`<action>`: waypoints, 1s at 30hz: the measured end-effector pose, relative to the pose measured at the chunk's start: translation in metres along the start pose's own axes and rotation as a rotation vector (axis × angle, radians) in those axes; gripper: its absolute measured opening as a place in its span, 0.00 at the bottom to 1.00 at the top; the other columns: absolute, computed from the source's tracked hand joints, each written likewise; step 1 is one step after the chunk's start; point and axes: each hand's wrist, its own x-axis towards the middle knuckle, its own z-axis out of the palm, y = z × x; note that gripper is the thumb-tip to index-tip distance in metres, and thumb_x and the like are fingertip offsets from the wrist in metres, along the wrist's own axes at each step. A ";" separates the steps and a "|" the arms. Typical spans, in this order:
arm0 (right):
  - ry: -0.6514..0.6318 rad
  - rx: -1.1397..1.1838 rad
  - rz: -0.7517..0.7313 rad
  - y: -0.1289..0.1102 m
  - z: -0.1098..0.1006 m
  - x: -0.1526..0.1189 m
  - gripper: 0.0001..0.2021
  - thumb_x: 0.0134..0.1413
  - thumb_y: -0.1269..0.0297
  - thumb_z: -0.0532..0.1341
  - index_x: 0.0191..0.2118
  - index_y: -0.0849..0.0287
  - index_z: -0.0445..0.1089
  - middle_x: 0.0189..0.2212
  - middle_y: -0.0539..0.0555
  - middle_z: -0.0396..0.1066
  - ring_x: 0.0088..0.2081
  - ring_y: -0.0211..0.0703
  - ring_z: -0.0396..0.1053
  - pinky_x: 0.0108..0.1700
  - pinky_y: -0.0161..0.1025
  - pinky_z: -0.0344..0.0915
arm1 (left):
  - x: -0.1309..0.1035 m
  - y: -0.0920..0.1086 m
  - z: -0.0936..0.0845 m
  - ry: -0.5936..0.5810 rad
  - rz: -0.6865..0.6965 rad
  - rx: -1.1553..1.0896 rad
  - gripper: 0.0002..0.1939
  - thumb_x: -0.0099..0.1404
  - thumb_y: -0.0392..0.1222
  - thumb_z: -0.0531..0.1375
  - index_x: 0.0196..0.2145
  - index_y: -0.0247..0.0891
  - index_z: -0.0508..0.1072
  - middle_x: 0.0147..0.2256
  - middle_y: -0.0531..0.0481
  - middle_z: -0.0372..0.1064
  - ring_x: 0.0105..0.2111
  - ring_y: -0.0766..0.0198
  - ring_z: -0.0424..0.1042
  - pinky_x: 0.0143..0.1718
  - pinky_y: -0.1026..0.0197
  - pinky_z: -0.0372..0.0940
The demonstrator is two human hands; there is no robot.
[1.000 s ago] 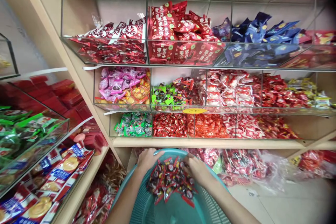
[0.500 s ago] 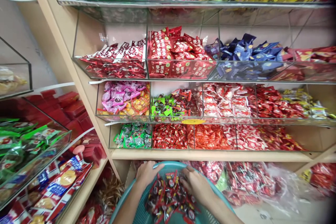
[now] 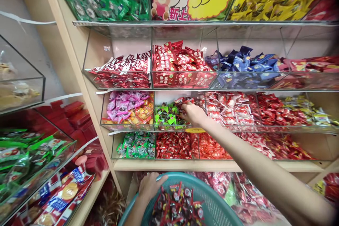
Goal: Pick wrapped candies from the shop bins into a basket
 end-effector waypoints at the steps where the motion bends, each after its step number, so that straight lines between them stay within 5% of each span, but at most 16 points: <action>1: -0.025 -0.009 0.008 0.000 0.004 0.008 0.15 0.54 0.60 0.61 0.46 0.60 0.67 0.45 0.63 0.68 0.43 0.53 0.71 0.39 0.41 0.65 | 0.000 -0.001 0.000 0.003 0.003 -0.003 0.29 0.62 0.65 0.44 0.30 0.41 0.74 0.36 0.43 0.76 0.40 0.50 0.74 0.34 0.60 0.61; 11: -0.158 -0.062 0.102 -0.010 0.022 0.026 0.16 0.54 0.62 0.60 0.47 0.66 0.68 0.45 0.67 0.70 0.45 0.54 0.70 0.41 0.43 0.67 | 0.002 -0.001 -0.001 -0.005 0.008 0.002 0.29 0.61 0.65 0.44 0.29 0.41 0.73 0.35 0.43 0.76 0.38 0.50 0.74 0.32 0.60 0.60; 23: -0.226 -0.059 -0.025 0.017 0.002 0.029 0.13 0.49 0.62 0.63 0.39 0.64 0.72 0.41 0.62 0.73 0.40 0.48 0.71 0.37 0.36 0.65 | 0.001 0.000 -0.001 -0.020 0.005 -0.007 0.30 0.62 0.65 0.43 0.31 0.41 0.74 0.36 0.42 0.76 0.40 0.52 0.73 0.34 0.61 0.60; 30: -0.143 -0.105 -0.043 0.016 -0.001 0.021 0.13 0.57 0.65 0.55 0.42 0.66 0.72 0.42 0.67 0.72 0.43 0.56 0.71 0.39 0.44 0.65 | -0.003 0.004 -0.008 -0.058 -0.026 0.003 0.30 0.63 0.64 0.43 0.37 0.41 0.76 0.40 0.41 0.75 0.44 0.51 0.72 0.39 0.61 0.61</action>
